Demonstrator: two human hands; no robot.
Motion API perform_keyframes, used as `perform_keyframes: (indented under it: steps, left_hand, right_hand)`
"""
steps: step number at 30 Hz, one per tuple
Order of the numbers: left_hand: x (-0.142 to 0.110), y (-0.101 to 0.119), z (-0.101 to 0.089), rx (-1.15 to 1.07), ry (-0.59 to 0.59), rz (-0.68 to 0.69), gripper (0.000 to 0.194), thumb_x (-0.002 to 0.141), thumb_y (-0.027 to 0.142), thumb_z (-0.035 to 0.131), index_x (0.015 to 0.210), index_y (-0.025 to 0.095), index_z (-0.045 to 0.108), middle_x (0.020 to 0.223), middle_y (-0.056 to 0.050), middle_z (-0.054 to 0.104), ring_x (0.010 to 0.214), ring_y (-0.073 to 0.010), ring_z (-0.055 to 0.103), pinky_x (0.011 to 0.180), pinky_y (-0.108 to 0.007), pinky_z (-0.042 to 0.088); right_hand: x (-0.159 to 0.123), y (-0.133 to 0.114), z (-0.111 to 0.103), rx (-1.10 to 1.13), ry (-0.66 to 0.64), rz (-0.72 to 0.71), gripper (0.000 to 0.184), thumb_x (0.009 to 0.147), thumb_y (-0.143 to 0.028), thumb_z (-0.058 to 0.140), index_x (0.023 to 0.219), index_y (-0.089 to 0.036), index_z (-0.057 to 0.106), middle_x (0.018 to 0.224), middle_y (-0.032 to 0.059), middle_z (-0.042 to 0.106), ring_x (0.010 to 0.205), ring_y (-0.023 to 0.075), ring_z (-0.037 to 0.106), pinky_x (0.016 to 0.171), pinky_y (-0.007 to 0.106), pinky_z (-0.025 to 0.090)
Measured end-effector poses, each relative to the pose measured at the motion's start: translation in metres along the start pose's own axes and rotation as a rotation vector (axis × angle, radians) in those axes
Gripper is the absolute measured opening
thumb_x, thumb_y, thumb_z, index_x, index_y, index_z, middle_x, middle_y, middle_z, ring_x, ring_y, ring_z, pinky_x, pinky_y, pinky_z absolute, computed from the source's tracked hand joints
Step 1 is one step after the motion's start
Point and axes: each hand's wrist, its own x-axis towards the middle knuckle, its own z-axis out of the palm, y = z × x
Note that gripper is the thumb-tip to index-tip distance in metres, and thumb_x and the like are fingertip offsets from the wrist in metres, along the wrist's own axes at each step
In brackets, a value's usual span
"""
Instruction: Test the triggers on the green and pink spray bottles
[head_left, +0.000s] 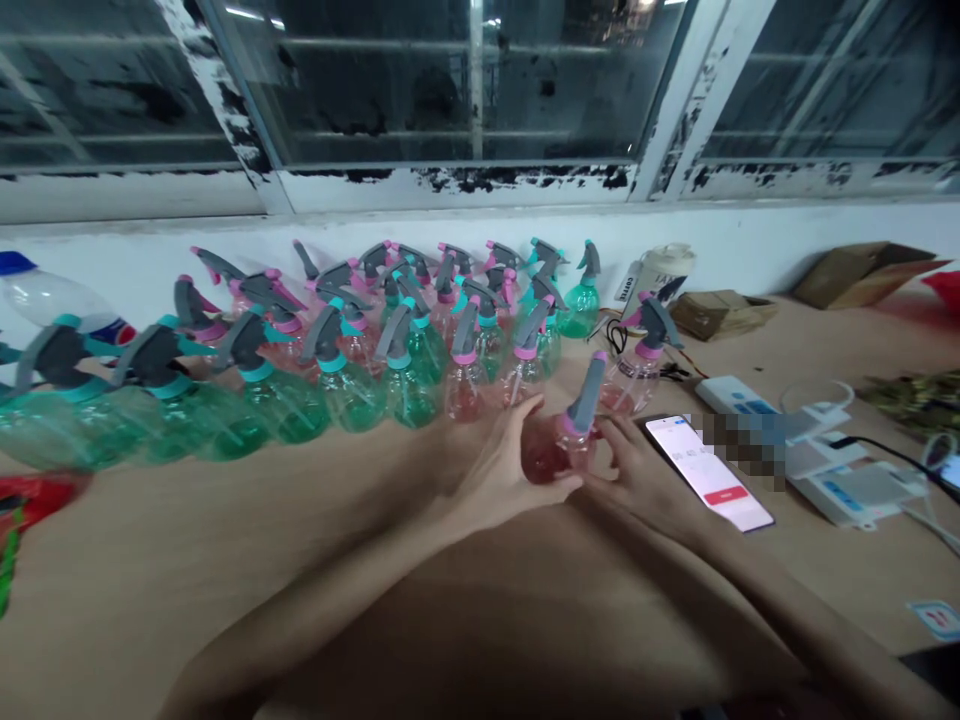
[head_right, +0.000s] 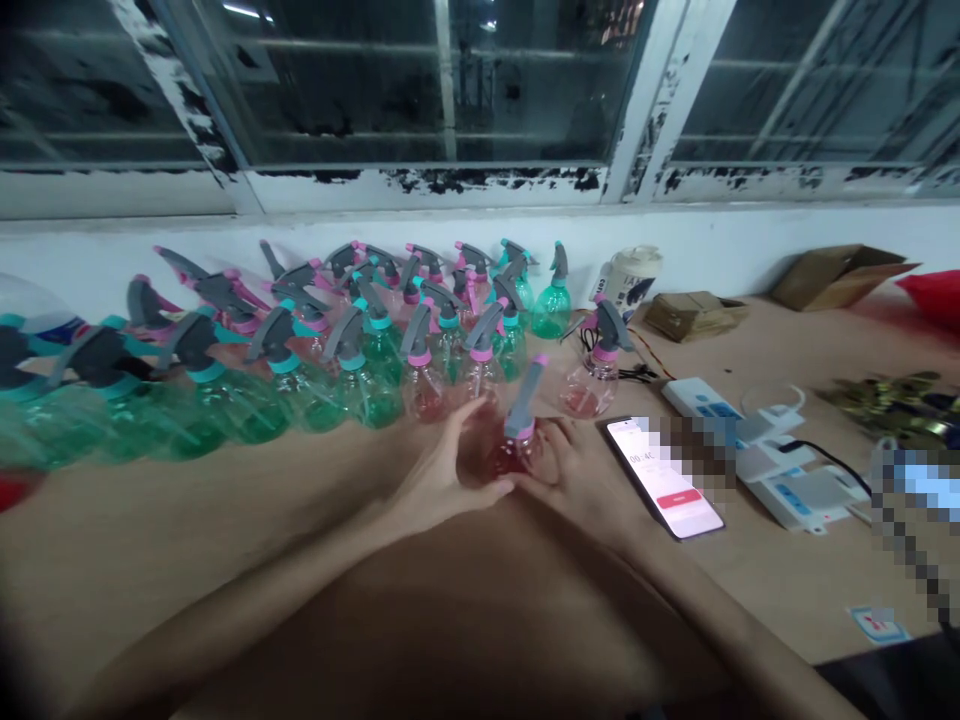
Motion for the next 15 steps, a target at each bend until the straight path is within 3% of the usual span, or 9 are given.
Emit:
perform_keyframes:
  steps: [2,6,15]
  left_hand:
    - [-0.013,-0.009,-0.002,0.011,-0.013,-0.015,0.074,0.072,0.034,0.071,0.134,0.023,0.031,0.137,-0.012,0.043,0.125,-0.0299,0.042,0.104,-0.053,0.034]
    - [-0.045,-0.021,-0.011,0.062,0.016,-0.070,0.055,0.077,0.026,0.066,0.125,0.025,0.038,0.128,-0.008,0.049,0.113,-0.0247,0.052,0.096,-0.048,0.043]
    - [-0.092,-0.025,-0.026,0.142,0.004,-0.200,0.044,0.078,0.020,0.060,0.118,0.028,0.043,0.116,-0.006,0.057,0.097,-0.0225,0.058,0.088,-0.045,0.047]
  right_hand:
    - [0.007,0.020,-0.004,-0.079,0.060,0.026,0.061,0.074,-0.059,0.060,0.118,-0.016,0.052,0.115,0.0167,0.057,0.111,0.0353,0.052,0.091,0.049,0.045]
    - [0.026,0.048,-0.008,-0.136,0.045,0.074,0.062,0.076,-0.062,0.056,0.118,-0.017,0.051,0.107,0.0151,0.060,0.090,0.0307,0.062,0.076,0.045,0.052]
    - [0.059,0.061,0.004,-0.223,0.164,0.100,0.060,0.080,-0.057,0.050,0.122,-0.013,0.045,0.105,0.0197,0.062,0.099,0.0368,0.059,0.078,0.049,0.047]
